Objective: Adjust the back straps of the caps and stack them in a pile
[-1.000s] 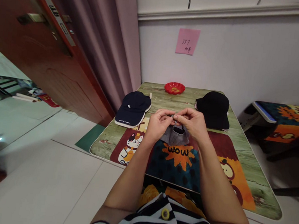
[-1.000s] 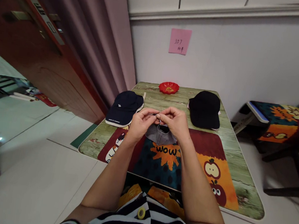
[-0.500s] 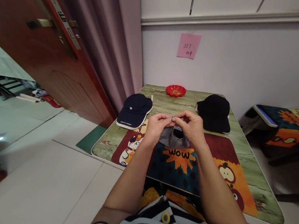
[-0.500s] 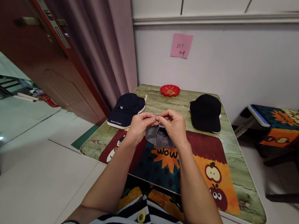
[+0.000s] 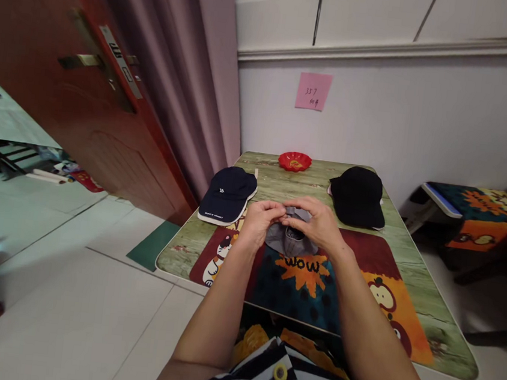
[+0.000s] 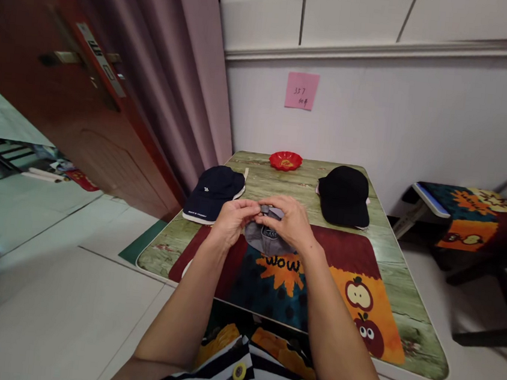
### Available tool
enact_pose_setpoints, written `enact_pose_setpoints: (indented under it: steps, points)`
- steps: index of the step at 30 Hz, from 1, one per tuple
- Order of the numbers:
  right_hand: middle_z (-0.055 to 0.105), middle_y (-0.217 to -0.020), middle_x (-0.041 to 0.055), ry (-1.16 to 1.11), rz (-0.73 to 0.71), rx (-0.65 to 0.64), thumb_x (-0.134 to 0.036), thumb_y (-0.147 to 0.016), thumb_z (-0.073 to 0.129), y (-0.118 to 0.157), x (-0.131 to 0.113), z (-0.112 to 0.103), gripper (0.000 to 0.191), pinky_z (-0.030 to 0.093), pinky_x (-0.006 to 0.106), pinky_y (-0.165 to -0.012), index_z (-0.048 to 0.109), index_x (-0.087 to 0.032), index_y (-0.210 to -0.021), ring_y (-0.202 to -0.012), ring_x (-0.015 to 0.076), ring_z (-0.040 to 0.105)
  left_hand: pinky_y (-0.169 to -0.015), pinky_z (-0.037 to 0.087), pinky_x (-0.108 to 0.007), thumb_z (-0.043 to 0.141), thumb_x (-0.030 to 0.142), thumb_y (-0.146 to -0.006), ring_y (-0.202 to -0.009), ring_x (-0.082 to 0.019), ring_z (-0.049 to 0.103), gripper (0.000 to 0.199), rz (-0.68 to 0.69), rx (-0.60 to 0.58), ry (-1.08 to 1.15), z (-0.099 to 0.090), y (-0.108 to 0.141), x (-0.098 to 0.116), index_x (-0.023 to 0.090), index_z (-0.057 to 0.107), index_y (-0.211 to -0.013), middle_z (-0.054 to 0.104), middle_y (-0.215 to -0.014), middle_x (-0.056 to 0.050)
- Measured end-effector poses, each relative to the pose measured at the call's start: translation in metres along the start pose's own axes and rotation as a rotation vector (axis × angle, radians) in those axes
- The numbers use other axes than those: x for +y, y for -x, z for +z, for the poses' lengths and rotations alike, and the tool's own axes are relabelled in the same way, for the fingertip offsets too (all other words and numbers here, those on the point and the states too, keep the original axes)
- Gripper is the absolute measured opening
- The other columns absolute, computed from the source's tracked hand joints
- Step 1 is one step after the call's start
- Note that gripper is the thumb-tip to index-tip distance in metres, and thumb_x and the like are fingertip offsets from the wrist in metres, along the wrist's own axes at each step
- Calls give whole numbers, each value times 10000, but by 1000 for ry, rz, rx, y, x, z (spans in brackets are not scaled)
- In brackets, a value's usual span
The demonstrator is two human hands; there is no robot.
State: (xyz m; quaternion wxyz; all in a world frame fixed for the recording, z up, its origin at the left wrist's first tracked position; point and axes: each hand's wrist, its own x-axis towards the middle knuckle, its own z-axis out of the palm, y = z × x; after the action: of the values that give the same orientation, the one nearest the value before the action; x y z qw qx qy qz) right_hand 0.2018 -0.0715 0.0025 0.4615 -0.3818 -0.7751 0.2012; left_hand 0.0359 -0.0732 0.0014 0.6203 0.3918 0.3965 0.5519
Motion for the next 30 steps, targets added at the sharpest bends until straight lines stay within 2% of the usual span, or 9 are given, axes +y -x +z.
enact_pose_setpoints:
  steps: [3, 8, 13, 16, 19, 23, 26, 30]
  points:
    - [773, -1038, 44, -32, 23, -10, -380, -802, 779, 1, 2, 1, 232, 495, 383, -927, 766, -274, -1007, -986, 256, 699, -600, 453, -216, 814, 209, -535, -552, -85, 582, 197, 18, 11, -44, 1, 2, 1, 112, 684, -647, 648, -598, -3]
    - [767, -898, 29, -41, 91, 21, -391, -813, 748, 4, 10, 7, 250, 522, 331, -781, 760, -243, -1014, -805, 216, 695, -513, 354, -196, 770, 243, -568, -531, -73, 518, 163, 80, 41, -185, 1, 3, 4, 120, 699, -649, 646, -609, -7]
    - [730, -803, 33, 26, 98, 64, -388, -806, 740, 2, 14, 7, 259, 515, 306, -700, 757, -219, -1001, -714, 192, 657, -453, 268, -193, 683, 220, -587, -458, -61, 428, 106, 135, 219, -251, -6, -2, -1, 139, 661, -652, 534, -506, 46]
    - [735, -824, 45, 94, 74, 72, -360, -804, 738, -2, 12, 6, 233, 507, 315, -706, 760, -222, -991, -725, 201, 653, -434, 257, -185, 659, 210, -605, -425, -57, 404, 101, 165, 264, -283, -8, -4, -2, 150, 627, -679, 496, -480, 66]
    - [743, -874, 58, 98, 57, 95, -335, -812, 727, -6, 8, 4, 218, 507, 327, -727, 760, -226, -998, -762, 214, 657, -408, 263, -173, 666, 223, -649, -409, -57, 436, 130, 186, 189, -300, -5, -5, 2, 168, 588, -736, 526, -517, 63]
    - [746, -935, 65, 72, 22, 85, -283, -837, 691, -12, 2, 1, 192, 504, 345, -784, 759, -234, -1009, -839, 225, 657, -373, 295, -172, 749, 346, -713, -406, -66, 501, 295, 190, -46, -351, -1, -10, 13, 180, 601, -907, 613, -650, 34]
    - [744, -971, 67, 42, 56, 73, -276, -827, 696, -10, 4, 1, 242, 502, 348, -806, 749, -236, -1060, -864, 222, 656, -366, 280, -179, 807, 428, -687, -391, -64, 476, 345, 119, -198, -388, -3, -19, 13, 164, 627, -819, 583, -592, 30]
    - [730, -889, 41, -47, 187, 13, -334, -780, 748, 2, 18, 0, 389, 502, 324, -780, 718, -210, -1148, -818, 201, 662, -386, 239, -189, 846, 442, -643, -385, -49, 409, 353, 42, -231, -409, -10, -25, 5, 148, 675, -736, 552, -520, 31]
